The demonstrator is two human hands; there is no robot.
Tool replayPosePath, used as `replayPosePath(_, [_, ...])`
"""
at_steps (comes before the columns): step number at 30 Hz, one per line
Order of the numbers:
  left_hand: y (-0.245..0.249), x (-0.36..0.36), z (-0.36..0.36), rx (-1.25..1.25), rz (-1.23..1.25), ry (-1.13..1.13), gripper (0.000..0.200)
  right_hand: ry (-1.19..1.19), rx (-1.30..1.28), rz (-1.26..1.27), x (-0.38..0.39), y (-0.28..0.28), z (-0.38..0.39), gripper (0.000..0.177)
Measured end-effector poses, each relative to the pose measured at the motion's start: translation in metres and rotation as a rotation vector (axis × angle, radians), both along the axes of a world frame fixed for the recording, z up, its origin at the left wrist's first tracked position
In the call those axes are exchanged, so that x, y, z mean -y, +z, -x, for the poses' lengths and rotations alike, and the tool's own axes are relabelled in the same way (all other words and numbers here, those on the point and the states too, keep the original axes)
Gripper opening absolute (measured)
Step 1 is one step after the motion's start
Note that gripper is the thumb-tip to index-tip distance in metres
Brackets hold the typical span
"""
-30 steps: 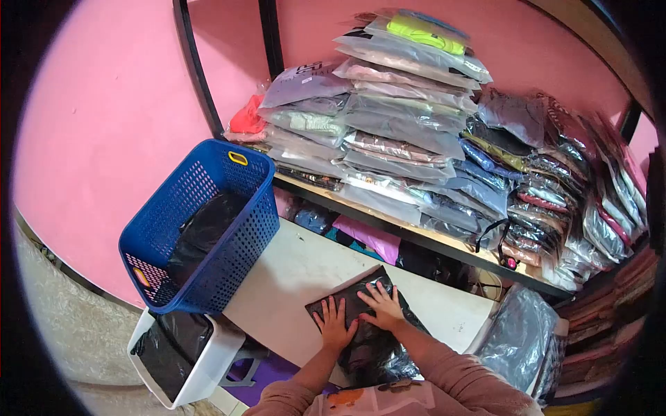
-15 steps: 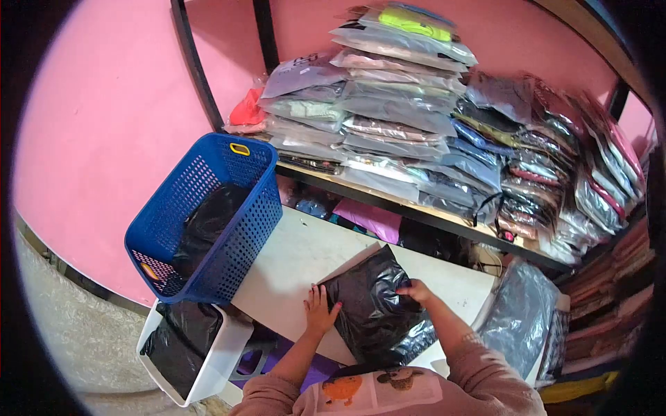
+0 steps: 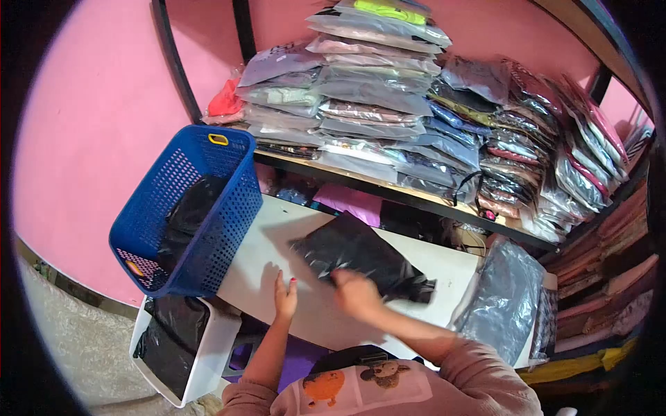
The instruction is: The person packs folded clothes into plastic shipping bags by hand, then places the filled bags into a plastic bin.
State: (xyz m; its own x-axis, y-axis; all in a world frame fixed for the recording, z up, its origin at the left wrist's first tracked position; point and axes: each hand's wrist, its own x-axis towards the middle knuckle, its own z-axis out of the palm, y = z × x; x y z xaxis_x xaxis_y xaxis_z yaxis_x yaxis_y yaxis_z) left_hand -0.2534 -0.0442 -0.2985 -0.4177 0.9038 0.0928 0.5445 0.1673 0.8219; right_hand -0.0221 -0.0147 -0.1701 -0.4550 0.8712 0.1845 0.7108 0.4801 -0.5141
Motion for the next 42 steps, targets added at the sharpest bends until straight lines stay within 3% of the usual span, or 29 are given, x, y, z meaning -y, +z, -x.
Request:
replayPosePath(1, [-0.008,-0.001,0.002,0.006,-0.01,0.043,0.058,0.14,0.252,0.416,0.018,0.009,0.012,0.044])
replayPosePath(2, [-0.012,0.0,0.004,0.01,-0.019,0.091,0.057,0.436,0.235,0.473,0.031,-0.017,0.014,0.052])
replayPosePath(5, [-0.009,0.011,0.0,-0.103,0.012,0.1,0.056,0.64,-0.218,0.676,0.038,-0.059,0.006,0.056])
replayPosePath(8, [0.011,0.008,-0.03,-0.282,-0.007,-0.045,0.063,0.181,-0.159,0.33,-0.002,-0.084,-0.013,0.05])
replayPosePath(10, [0.023,0.001,-0.055,-0.36,-0.008,-0.151,0.067,-0.05,-0.167,0.15,-0.027,-0.068,-0.026,0.05])
replayPosePath(13, [0.029,-0.009,-0.088,-0.425,-0.002,-0.284,0.072,-0.129,0.056,0.03,-0.049,-0.089,-0.03,0.061])
replayPosePath(19, [-0.008,-0.019,-0.104,-0.575,0.125,-0.373,0.081,0.014,0.283,0.042,-0.055,-0.122,-0.03,0.061])
replayPosePath(34, [-0.013,-0.03,-0.108,-0.59,0.124,-0.359,0.083,0.03,0.263,0.09,-0.069,-0.128,-0.034,0.064])
replayPosePath(37, [-0.016,-0.034,-0.102,-0.59,0.1,-0.394,0.084,0.086,0.17,0.103,-0.072,-0.139,-0.054,0.069])
replayPosePath(42, [0.0,-0.047,-0.081,-0.557,0.121,-0.511,0.084,0.079,0.264,0.11,-0.051,-0.147,-0.136,0.068])
